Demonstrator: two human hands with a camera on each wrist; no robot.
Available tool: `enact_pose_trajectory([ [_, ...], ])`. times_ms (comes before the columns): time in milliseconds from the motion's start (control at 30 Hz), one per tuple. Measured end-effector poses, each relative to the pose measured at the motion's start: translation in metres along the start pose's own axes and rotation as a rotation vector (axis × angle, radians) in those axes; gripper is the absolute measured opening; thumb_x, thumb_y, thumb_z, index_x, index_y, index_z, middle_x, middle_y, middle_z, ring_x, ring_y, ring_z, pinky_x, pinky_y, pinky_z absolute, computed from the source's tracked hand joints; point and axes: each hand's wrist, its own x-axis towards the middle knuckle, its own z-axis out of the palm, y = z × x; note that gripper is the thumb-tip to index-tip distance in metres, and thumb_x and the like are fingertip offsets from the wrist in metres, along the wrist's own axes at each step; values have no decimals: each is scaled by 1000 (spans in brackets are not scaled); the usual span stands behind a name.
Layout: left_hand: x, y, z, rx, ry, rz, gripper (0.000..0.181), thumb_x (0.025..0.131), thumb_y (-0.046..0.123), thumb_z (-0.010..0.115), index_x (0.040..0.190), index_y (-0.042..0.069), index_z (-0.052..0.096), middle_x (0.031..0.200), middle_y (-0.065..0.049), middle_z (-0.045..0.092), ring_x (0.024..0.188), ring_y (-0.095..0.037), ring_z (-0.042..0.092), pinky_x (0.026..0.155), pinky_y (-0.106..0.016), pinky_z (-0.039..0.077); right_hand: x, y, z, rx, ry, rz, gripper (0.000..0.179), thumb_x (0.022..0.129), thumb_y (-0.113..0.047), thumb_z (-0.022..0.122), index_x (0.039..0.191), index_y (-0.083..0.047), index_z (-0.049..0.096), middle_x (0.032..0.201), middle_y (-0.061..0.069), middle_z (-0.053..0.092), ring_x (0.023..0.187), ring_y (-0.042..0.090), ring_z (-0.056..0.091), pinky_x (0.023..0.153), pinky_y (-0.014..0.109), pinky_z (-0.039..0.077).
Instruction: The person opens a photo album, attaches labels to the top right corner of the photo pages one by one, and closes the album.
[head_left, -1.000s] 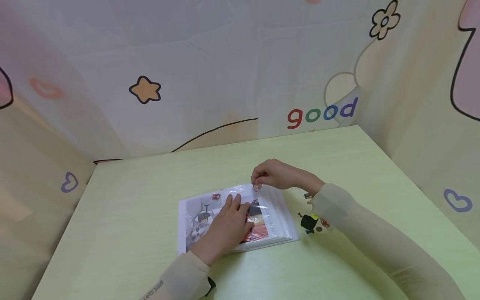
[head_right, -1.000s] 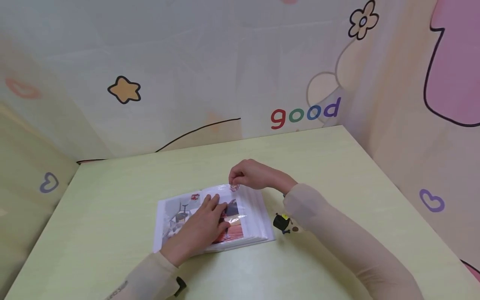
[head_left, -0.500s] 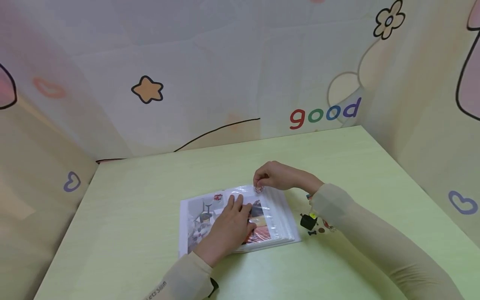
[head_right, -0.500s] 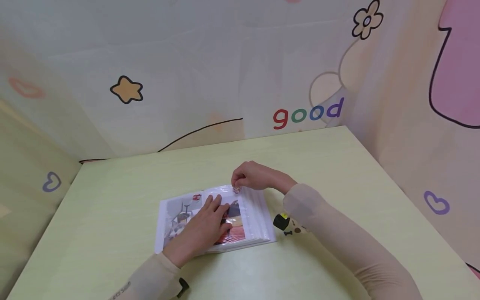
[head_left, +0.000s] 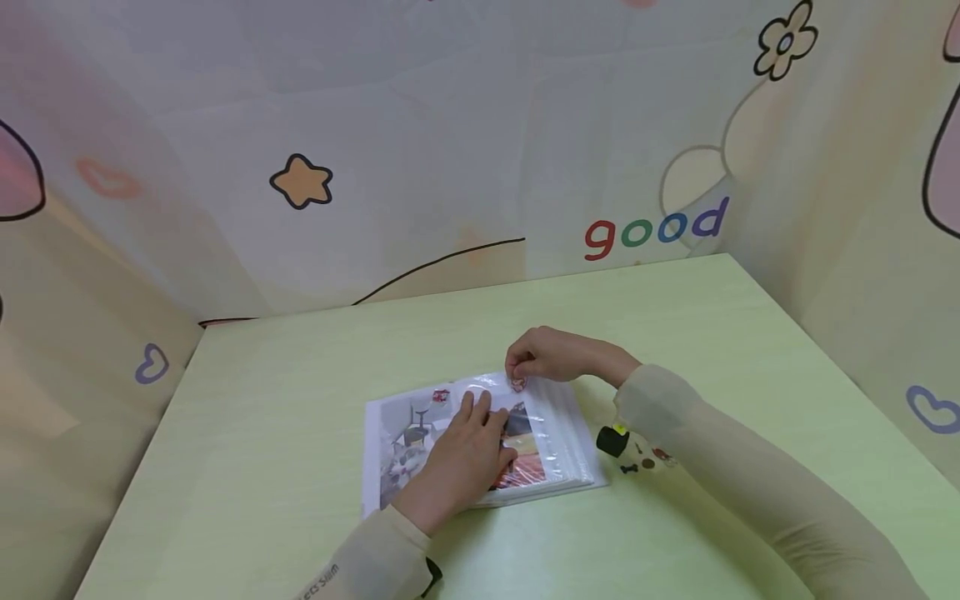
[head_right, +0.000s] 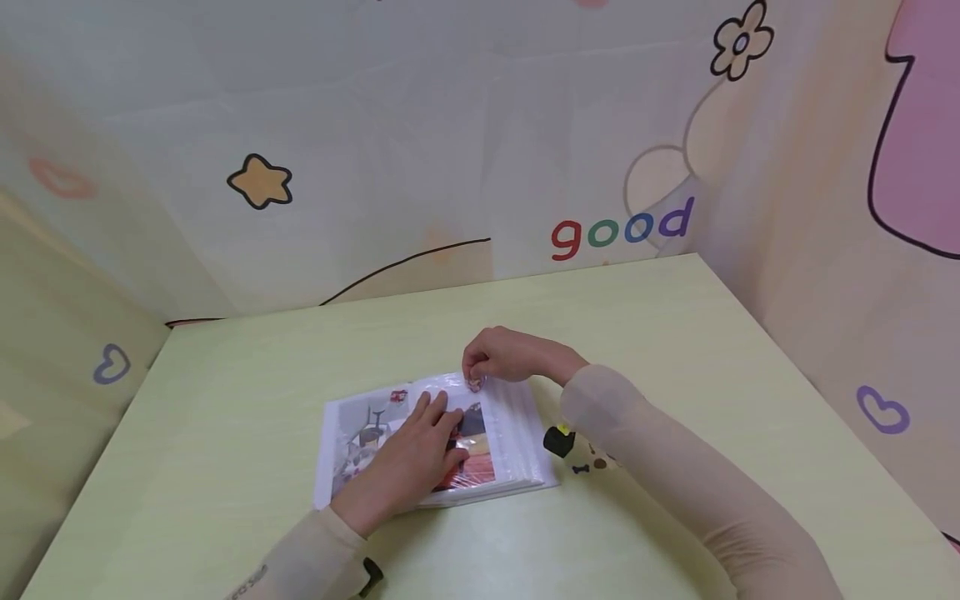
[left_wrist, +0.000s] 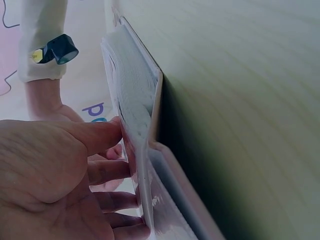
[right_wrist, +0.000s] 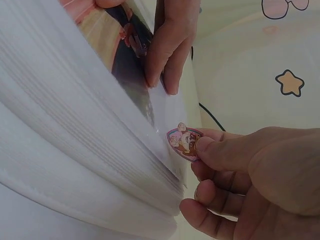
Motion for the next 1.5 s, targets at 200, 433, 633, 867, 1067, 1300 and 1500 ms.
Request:
enact_pose_trajectory([
  [200, 0, 1, 0, 2, -4, 6, 55, 105, 33, 61, 147, -1, 51, 158, -27, 38, 148, -48, 31, 121, -47, 29, 0, 6, 9, -28, 42, 0, 14, 101, -4, 64, 95, -11, 74, 84, -5, 69, 78, 9, 57, 78, 28, 49],
  [433, 0, 0, 0, 14, 5, 15, 54, 106, 32, 60, 147, -2, 51, 157, -29, 38, 148, -49, 31, 121, -47, 29, -2, 10, 19, -31, 156, 5, 10, 100, -6, 68, 97, -11, 76, 89, -5, 69, 85, 13, 59, 85, 31, 52],
  [633, 0, -1, 2, 7, 8, 12, 54, 106, 32, 60, 147, -2, 51, 158, -29, 38, 148, -49, 31, 121, -48, 29, -1, 11, 26, -50, 201, 34, 10, 100, -7, 68, 98, -12, 76, 91, -3, 66, 87, 16, 57, 85, 31, 50],
  [867, 0, -1, 4, -22, 9, 3, 53, 106, 32, 60, 147, -1, 52, 158, -29, 38, 149, -49, 30, 121, -49, 29, -1, 10, 33, -68, 277, 82, 8, 99, -10, 70, 104, -8, 76, 96, 0, 69, 87, 17, 58, 84, 33, 52],
  [1067, -2, -2, 4, -38, 7, 1, 53, 106, 31, 59, 147, -2, 51, 159, -29, 36, 149, -49, 28, 121, -49, 28, -7, 7, 39, 0, 362, 117, 15, 100, -10, 69, 111, -5, 75, 101, 3, 71, 90, 18, 60, 86, 34, 54],
  [1300, -2, -1, 4, -46, 3, 7, 52, 106, 30, 59, 146, -2, 51, 159, -30, 36, 149, -49, 28, 122, -49, 27, -32, -12, 52, 62, 485, 145, 32, 105, -16, 60, 133, -2, 66, 134, 15, 65, 127, 33, 58, 108, 50, 47],
  [1500, -3, 1, 2, -29, 19, 29, 52, 106, 28, 58, 147, -4, 51, 158, -31, 37, 148, -50, 30, 121, -49, 28, -54, -30, 77, -58, 434, 107, 50, 109, -27, 52, 148, 5, 50, 160, 24, 39, 151, 43, 29, 119, 60, 27],
])
